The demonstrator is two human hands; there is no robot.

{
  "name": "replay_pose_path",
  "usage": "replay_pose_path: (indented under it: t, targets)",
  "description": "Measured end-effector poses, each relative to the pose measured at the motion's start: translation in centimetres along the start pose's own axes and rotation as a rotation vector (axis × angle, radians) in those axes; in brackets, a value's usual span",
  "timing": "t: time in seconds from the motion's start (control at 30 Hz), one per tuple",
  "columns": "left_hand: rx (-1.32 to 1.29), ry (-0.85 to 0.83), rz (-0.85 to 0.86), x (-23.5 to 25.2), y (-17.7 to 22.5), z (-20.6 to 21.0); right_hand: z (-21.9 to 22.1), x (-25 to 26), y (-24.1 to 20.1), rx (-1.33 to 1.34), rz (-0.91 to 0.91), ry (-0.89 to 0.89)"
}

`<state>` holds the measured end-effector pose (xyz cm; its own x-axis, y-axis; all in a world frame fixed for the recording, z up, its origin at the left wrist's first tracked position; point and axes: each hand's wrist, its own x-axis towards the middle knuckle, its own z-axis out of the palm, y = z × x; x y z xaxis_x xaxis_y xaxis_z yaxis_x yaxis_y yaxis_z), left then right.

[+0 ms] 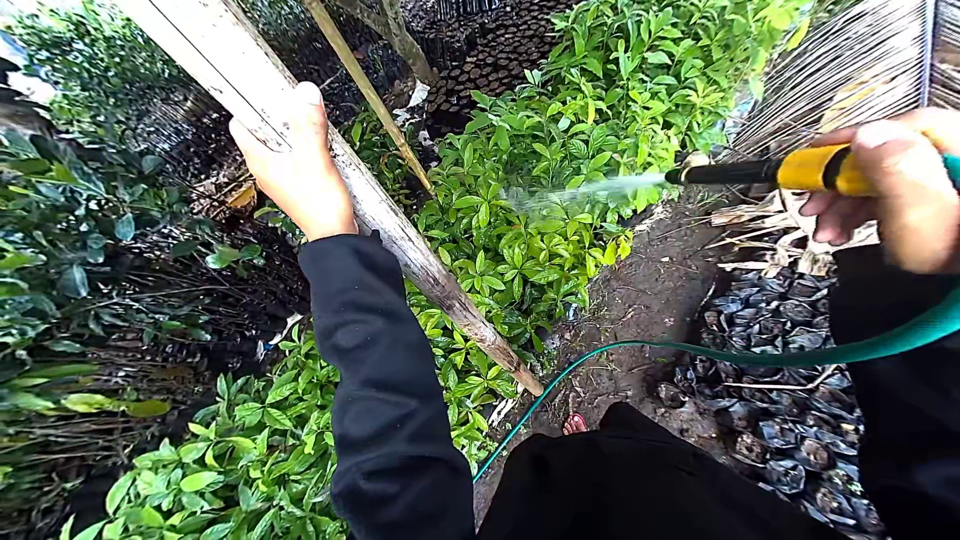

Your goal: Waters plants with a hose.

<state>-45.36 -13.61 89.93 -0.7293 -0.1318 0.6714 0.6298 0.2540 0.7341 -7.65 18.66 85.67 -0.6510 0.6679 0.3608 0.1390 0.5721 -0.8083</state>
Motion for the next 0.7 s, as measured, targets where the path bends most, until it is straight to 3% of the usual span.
replay_pose_path:
  t: [0.57,0.7]
  targets:
    - [-0.006,0.000,-0.036,-0.2,0.3,-0.1,0.9,0.3,2.2,0.194,-0.106,0.032]
    - [-0.008,-0.006,-0.013,-0.2,0.3,-0.1,1.3,-0.1,0.6,0.116,-0.079,0.027]
